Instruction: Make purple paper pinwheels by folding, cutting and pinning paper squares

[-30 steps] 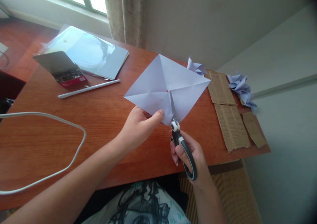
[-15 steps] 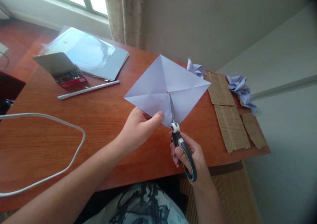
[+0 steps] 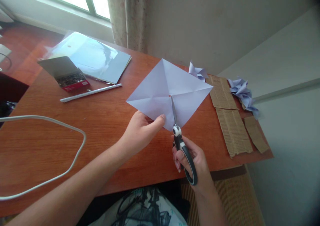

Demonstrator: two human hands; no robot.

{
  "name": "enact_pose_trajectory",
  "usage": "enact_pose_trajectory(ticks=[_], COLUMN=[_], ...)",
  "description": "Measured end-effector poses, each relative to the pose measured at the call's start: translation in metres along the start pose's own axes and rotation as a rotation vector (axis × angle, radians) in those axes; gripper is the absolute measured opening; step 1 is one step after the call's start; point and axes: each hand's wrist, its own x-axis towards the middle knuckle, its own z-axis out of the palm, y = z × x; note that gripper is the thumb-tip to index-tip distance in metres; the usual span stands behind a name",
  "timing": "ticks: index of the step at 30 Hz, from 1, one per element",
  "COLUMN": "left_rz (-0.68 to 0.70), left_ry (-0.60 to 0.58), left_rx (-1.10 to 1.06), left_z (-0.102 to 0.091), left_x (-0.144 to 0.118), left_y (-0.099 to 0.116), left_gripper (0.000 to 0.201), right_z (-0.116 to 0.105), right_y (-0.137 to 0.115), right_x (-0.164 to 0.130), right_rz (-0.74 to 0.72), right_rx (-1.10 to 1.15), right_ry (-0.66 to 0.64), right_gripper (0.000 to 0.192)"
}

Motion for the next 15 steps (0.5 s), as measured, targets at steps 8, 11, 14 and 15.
enact_pose_trajectory(ticks=[8,11,14,15], left_rz=[0.005,0.01,0.013,0.013], left_ry=[0.007,0.007,-0.001,-0.004], left_rx=[0.002,-0.006,-0.013,-0.015], left_z=[0.0003,0.0002,0.0001,0.0001], left_x=[0.0008,0.0009,0.0012,0.0013], left_y=[-0.0005,-0.0012,-0.0027,-0.0031], left_gripper=[0.015,0.015,0.015,0.014], right_z=[0.001,0.0013,0.0015,0.0015], right_y=[-0.0012,-0.0015,-0.0012,-0.0011], right_x=[0.0013,0.0019,0.0012,0.0009], right_rz=[0.018,0.022,0.03,0.034], right_rx=[-0.013,-0.011,0.001,0.004], right_ry=[0.019,0.023,0.028,0.028], right_gripper=[0.05,0.05,0.049,0.048])
